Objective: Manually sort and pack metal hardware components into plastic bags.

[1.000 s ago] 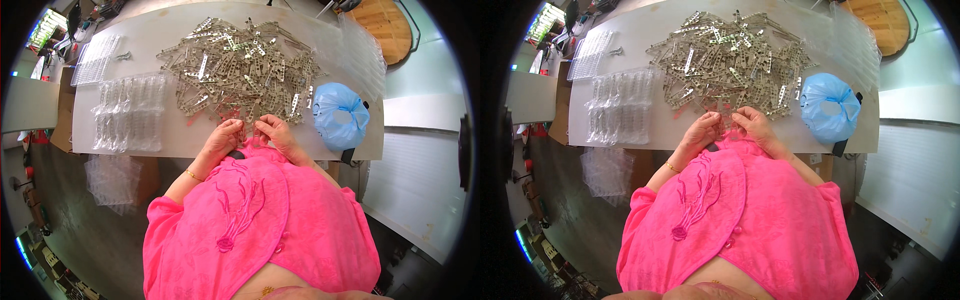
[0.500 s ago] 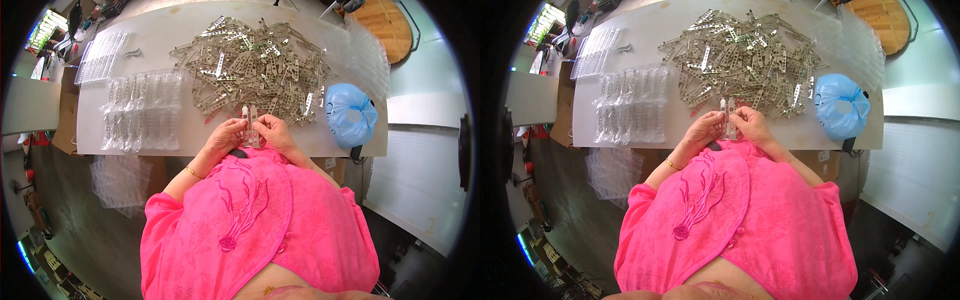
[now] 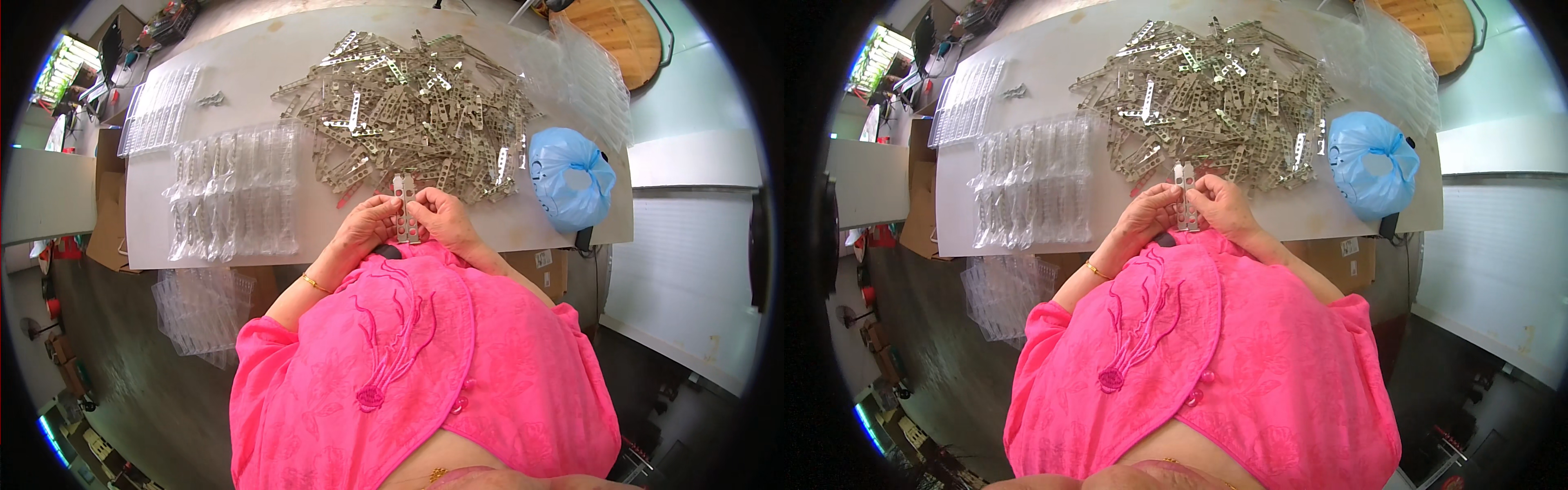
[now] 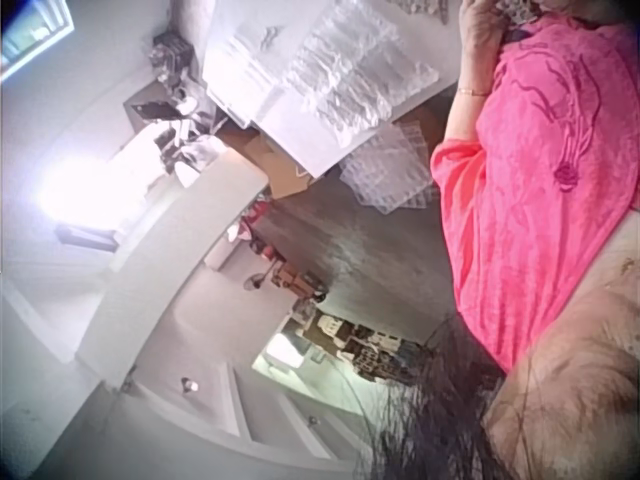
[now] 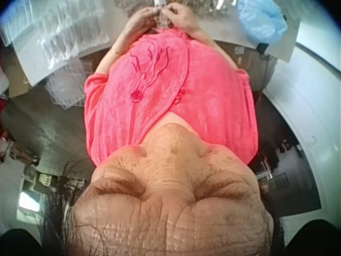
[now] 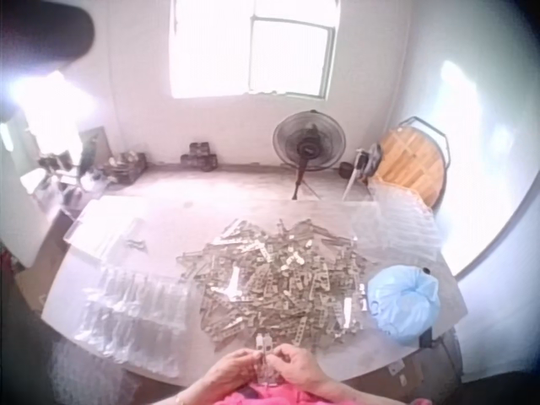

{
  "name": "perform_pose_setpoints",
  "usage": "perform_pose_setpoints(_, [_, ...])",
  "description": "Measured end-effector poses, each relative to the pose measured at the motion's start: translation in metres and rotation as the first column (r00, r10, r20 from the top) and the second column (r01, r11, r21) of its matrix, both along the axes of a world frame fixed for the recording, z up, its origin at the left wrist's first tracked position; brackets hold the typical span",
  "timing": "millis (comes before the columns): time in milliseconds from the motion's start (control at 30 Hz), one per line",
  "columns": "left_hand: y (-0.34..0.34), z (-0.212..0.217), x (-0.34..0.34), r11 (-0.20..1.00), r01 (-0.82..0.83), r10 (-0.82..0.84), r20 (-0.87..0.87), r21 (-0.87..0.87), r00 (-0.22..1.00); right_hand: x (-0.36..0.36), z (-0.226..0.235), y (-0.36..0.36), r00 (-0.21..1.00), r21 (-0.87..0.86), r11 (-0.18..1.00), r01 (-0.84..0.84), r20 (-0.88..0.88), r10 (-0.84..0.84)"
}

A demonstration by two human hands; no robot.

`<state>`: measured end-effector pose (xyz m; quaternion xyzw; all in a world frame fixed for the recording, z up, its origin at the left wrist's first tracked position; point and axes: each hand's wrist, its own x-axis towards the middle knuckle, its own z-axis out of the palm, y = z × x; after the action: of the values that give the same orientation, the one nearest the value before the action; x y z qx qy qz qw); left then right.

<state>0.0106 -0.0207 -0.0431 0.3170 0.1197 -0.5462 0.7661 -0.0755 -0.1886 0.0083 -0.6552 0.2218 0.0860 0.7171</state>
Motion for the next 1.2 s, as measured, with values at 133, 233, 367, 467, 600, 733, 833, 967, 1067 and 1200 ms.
perform_pose_setpoints(133, [-0.007, -0.001, -0.002, 1.0, -0.009, 0.009, 0.005, -0.022, 1.0, 0.0, 0.001, -0.009, 1.0, -0.006, 1.0, -0.009, -0.01, 0.009])
perform_pose_setpoints(233, [-0.017, 0.007, -0.005, 1.0, -0.007, 0.007, 0.012, 0.003, 1.0, -0.001, 0.002, -0.018, 0.999, -0.004, 1.0, -0.022, -0.025, 0.021])
perform_pose_setpoints(367, [-0.032, 0.007, -0.01, 1.0, -0.023, 0.023, 0.014, 0.01, 1.0, -0.003, 0.001, -0.034, 0.999, -0.031, 0.999, -0.041, -0.016, 0.041])
perform_pose_setpoints(467, [-0.044, 0.008, -0.014, 1.0, -0.022, 0.022, 0.004, -0.004, 1.0, -0.005, 0.001, -0.047, 0.998, -0.031, 0.998, -0.055, -0.011, 0.055])
perform_pose_setpoints(600, [-0.059, 0.007, -0.022, 1.0, -0.027, 0.027, 0.009, 0.012, 1.0, -0.009, 0.001, -0.064, 0.997, -0.029, 0.997, -0.069, -0.033, 0.068])
perform_pose_setpoints(733, [-0.074, 0.008, -0.028, 1.0, -0.019, 0.019, 0.028, -0.003, 0.999, -0.013, -0.004, -0.081, 0.995, -0.103, 0.99, -0.101, -0.016, 0.1])
perform_pose_setpoints(833, [-0.084, 0.009, -0.032, 0.999, -0.046, 0.045, 0.021, 0.007, 0.999, -0.015, -0.001, -0.09, 0.995, -0.081, 0.992, -0.099, -0.031, 0.097])
perform_pose_setpoints(967, [-0.092, 0.009, -0.036, 0.998, -0.055, 0.055, 0.013, -0.001, 0.998, -0.018, -0.001, -0.098, 0.995, -0.077, 0.993, -0.094, -0.043, 0.091])
perform_pose_setpoints(1067, [-0.095, 0.007, -0.037, 0.998, -0.055, 0.055, 0.011, -0.015, 0.998, -0.017, -0.002, -0.101, 0.994, -0.084, 0.991, -0.105, -0.037, 0.102])
perform_pose_setpoints(1200, [-0.093, 0.009, -0.035, 0.998, -0.064, 0.063, 0.017, 0.019, 0.998, -0.015, -0.001, -0.099, 0.993, -0.097, 0.989, -0.114, -0.04, 0.11])
